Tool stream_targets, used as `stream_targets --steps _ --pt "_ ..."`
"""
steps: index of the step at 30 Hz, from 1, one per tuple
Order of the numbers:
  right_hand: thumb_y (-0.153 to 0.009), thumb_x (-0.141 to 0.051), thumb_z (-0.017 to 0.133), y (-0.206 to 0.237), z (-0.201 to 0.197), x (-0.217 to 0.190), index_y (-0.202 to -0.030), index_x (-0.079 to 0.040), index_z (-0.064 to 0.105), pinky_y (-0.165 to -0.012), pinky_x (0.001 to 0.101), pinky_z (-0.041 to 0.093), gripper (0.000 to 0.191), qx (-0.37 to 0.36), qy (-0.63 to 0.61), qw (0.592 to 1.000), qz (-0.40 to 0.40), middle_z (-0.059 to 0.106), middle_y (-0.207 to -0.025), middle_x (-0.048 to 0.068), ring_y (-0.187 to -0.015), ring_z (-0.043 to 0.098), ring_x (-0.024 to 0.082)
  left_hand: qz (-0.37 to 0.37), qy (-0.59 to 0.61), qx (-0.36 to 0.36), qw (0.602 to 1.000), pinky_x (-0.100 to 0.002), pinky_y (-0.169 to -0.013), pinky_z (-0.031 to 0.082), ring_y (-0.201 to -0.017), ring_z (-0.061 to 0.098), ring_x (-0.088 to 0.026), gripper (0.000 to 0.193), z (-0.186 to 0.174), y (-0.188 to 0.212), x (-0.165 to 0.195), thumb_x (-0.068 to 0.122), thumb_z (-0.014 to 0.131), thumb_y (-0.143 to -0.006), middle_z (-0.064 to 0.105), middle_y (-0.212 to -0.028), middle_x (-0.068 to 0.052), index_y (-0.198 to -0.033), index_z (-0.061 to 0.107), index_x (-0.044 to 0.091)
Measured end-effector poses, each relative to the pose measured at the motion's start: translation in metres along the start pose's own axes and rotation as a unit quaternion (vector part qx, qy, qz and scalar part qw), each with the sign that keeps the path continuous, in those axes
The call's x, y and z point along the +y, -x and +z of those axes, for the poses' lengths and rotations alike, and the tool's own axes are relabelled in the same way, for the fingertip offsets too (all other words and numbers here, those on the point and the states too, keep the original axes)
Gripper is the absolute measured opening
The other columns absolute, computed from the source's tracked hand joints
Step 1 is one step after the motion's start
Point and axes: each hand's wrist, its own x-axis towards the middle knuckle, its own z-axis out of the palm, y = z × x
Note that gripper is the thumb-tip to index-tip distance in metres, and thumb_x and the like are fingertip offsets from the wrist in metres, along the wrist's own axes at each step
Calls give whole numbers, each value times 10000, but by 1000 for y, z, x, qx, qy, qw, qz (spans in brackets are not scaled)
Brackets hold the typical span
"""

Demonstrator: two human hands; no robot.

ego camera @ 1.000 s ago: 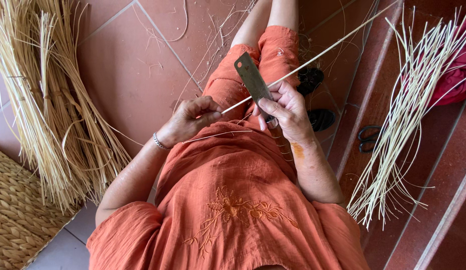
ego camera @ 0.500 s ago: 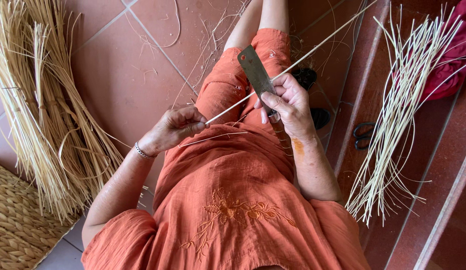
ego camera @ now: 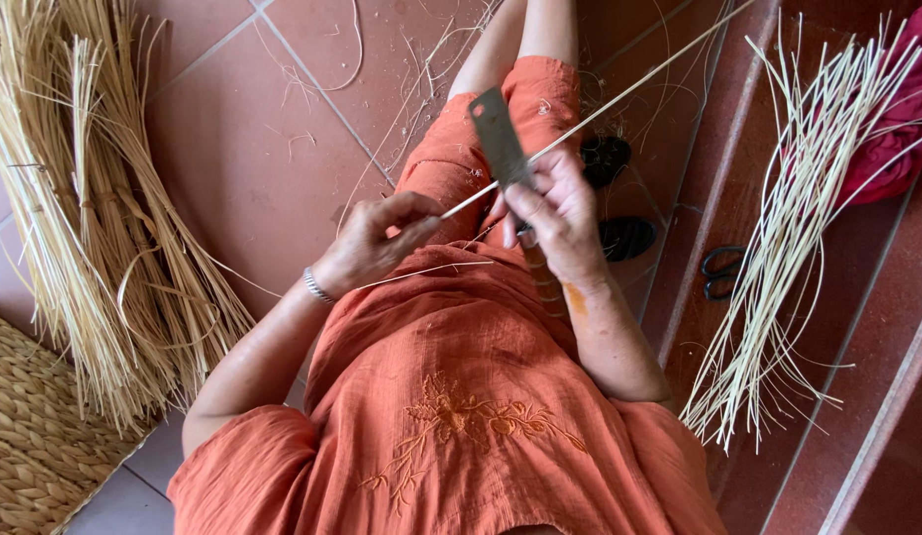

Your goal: The person sits on a tiled floor and splits thin rattan strips with a small knife, drawing each strip against the blade to shave it. They then gather the processed strips, align them, and use scissors to trim the bundle before binding the strips together by hand.

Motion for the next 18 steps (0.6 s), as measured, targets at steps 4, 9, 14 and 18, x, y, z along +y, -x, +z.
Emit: stream_targets --steps 4,9,14,18 --pt "-1007 -73 617 9 20 7 -1215 -15 458 -482 213 486 268 -43 -12 996 80 694 -881 135 -574 639 133 39 9 28 999 -284 -675 567 -765 655 -94 123 13 -16 2 123 704 -1015 707 -886 -51 -1094 695 29" --pt "-1027 -62 630 11 17 6 -1211 -2 477 -498 230 497 247 -40 -15 996 73 695 -884 148 -590 642 146 55 41 16 997 -272 -735 567 -845 672 -86 90 13 -11 -5 100 693 -1014 688 -915 -36 -1014 640 27" --pt "-1011 -63 642 7 5 2 -1174 -26 453 -476 243 517 252 -15 -60 996 69 706 -873 151 -570 641 146 -6 60 -13 998 -275 -704 525 -785 591 -93 82 5 3 -15 97 701 -1024 662 -849 -16 -996 655 35" --pt "-1023 -61 648 7 0 -2 -1178 -10 475 -487 250 514 238 -32 -40 997 50 710 -881 166 -592 652 167 -19 51 -30 998 -259 -754 555 -838 620 -64 75 -3 14 -19 122 688 -1019 674 -890 -2 -1013 689 47"
